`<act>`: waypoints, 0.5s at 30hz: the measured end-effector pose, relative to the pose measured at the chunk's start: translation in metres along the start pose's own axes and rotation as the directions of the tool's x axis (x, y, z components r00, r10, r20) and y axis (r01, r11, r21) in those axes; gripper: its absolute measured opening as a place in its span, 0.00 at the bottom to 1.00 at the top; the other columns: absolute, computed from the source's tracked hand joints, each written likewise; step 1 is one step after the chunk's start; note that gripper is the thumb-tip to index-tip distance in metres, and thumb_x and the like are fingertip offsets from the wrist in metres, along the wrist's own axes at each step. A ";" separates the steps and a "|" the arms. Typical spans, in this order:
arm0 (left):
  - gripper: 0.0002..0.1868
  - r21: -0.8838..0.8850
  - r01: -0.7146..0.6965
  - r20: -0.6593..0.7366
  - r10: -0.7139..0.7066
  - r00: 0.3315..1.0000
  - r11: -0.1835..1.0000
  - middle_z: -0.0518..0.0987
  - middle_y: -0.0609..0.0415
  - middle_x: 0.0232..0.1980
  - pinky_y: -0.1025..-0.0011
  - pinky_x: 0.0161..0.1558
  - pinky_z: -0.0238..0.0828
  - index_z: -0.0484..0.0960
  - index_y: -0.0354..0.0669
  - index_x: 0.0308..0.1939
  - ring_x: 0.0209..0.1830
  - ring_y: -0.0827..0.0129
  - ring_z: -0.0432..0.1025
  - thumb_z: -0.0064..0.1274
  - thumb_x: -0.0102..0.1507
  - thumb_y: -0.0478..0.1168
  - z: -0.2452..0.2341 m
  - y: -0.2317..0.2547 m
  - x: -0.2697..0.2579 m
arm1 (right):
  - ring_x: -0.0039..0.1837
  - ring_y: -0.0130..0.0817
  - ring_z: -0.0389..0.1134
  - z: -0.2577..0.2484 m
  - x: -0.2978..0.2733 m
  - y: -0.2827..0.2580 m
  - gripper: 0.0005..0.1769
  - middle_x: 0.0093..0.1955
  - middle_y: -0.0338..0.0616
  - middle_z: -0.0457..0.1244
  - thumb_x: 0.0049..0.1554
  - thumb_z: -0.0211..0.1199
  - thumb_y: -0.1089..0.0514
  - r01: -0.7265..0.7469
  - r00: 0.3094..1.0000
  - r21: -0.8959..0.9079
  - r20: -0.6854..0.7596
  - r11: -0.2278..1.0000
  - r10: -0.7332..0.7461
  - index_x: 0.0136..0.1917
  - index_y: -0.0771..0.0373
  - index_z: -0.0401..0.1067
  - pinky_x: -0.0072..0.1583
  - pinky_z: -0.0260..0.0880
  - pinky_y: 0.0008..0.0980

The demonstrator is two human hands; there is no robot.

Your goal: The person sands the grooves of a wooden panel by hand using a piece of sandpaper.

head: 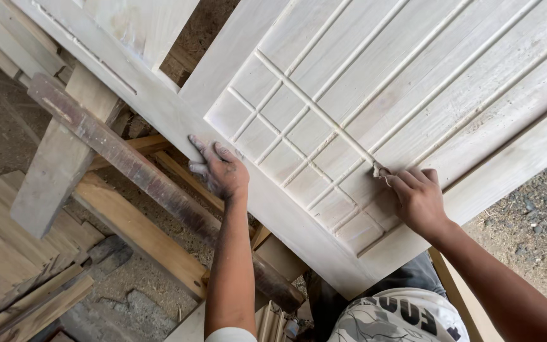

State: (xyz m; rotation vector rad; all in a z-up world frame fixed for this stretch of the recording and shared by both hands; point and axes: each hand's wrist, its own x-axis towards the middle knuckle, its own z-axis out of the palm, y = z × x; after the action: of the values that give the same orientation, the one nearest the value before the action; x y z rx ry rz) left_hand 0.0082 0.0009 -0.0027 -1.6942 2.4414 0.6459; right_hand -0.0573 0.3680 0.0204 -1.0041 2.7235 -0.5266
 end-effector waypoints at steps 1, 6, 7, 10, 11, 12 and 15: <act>0.35 -0.010 -0.002 -0.007 0.002 1.000 1.000 0.53 0.21 0.71 0.49 0.50 0.78 0.37 0.61 0.82 0.55 0.33 0.71 0.29 0.74 0.57 0.000 -0.002 0.000 | 0.55 0.35 0.68 0.000 0.003 0.000 0.10 0.52 0.40 0.71 0.57 0.64 0.65 -0.008 1.000 0.023 0.002 1.000 0.008 0.53 0.59 0.79 0.54 0.56 0.39; 0.35 -0.035 -0.031 -0.023 0.030 0.999 0.999 0.56 0.25 0.72 0.52 0.51 0.79 0.38 0.61 0.82 0.53 0.37 0.74 0.29 0.73 0.57 0.001 -0.001 0.000 | 0.53 0.39 0.67 0.065 0.190 -0.031 0.13 0.50 0.43 0.70 0.57 0.66 0.54 0.096 0.995 0.045 0.005 0.994 -0.096 0.54 0.59 0.78 0.59 0.58 0.40; 0.35 -0.016 -0.036 -0.025 0.036 0.999 0.999 0.55 0.24 0.72 0.52 0.51 0.78 0.38 0.60 0.83 0.54 0.36 0.73 0.29 0.74 0.57 0.000 -0.006 -0.006 | 0.53 0.39 0.67 0.068 0.198 -0.034 0.13 0.50 0.43 0.70 0.59 0.65 0.53 0.079 0.995 0.022 0.051 0.997 -0.080 0.56 0.59 0.78 0.59 0.57 0.39; 0.35 -0.013 -0.056 -0.037 0.055 0.998 0.998 0.53 0.21 0.71 0.51 0.50 0.77 0.38 0.59 0.84 0.55 0.34 0.71 0.29 0.75 0.57 0.001 0.004 0.004 | 0.52 0.37 0.67 0.033 0.095 -0.009 0.14 0.48 0.44 0.69 0.59 0.65 0.55 0.125 0.991 0.065 -0.052 0.990 -0.121 0.58 0.61 0.79 0.58 0.56 0.40; 0.35 -0.011 -0.025 -0.018 0.025 1.000 1.000 0.52 0.20 0.71 0.51 0.49 0.78 0.38 0.59 0.83 0.54 0.33 0.71 0.29 0.75 0.57 -0.001 0.003 0.002 | 0.52 0.35 0.67 0.016 0.054 -0.004 0.09 0.48 0.41 0.70 0.62 0.65 0.56 0.054 0.998 0.094 -0.032 0.994 -0.052 0.55 0.58 0.79 0.57 0.55 0.39; 0.36 -0.010 0.006 0.001 -0.006 1.000 1.000 0.51 0.20 0.71 0.51 0.49 0.78 0.37 0.59 0.83 0.54 0.33 0.71 0.29 0.74 0.57 -0.001 0.000 -0.001 | 0.52 0.33 0.67 0.008 0.034 -0.003 0.05 0.48 0.39 0.70 0.64 0.65 0.57 -0.017 1.000 0.120 -0.010 0.993 0.018 0.52 0.56 0.79 0.56 0.53 0.38; 0.34 -0.056 -0.014 0.035 0.016 0.999 0.998 0.54 0.24 0.69 0.52 0.46 0.80 0.39 0.58 0.81 0.54 0.37 0.72 0.28 0.74 0.58 0.001 0.001 0.001 | 0.50 0.36 0.66 0.031 0.060 -0.011 0.06 0.47 0.38 0.70 0.63 0.64 0.59 -0.038 0.998 -0.035 0.042 0.999 0.039 0.53 0.56 0.80 0.56 0.54 0.39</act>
State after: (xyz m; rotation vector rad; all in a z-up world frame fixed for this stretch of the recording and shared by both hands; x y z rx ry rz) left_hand 0.0069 0.0007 -0.0033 -1.6707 2.4361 0.7468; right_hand -0.0870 0.3126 -0.0072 -0.9576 2.7166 -0.4487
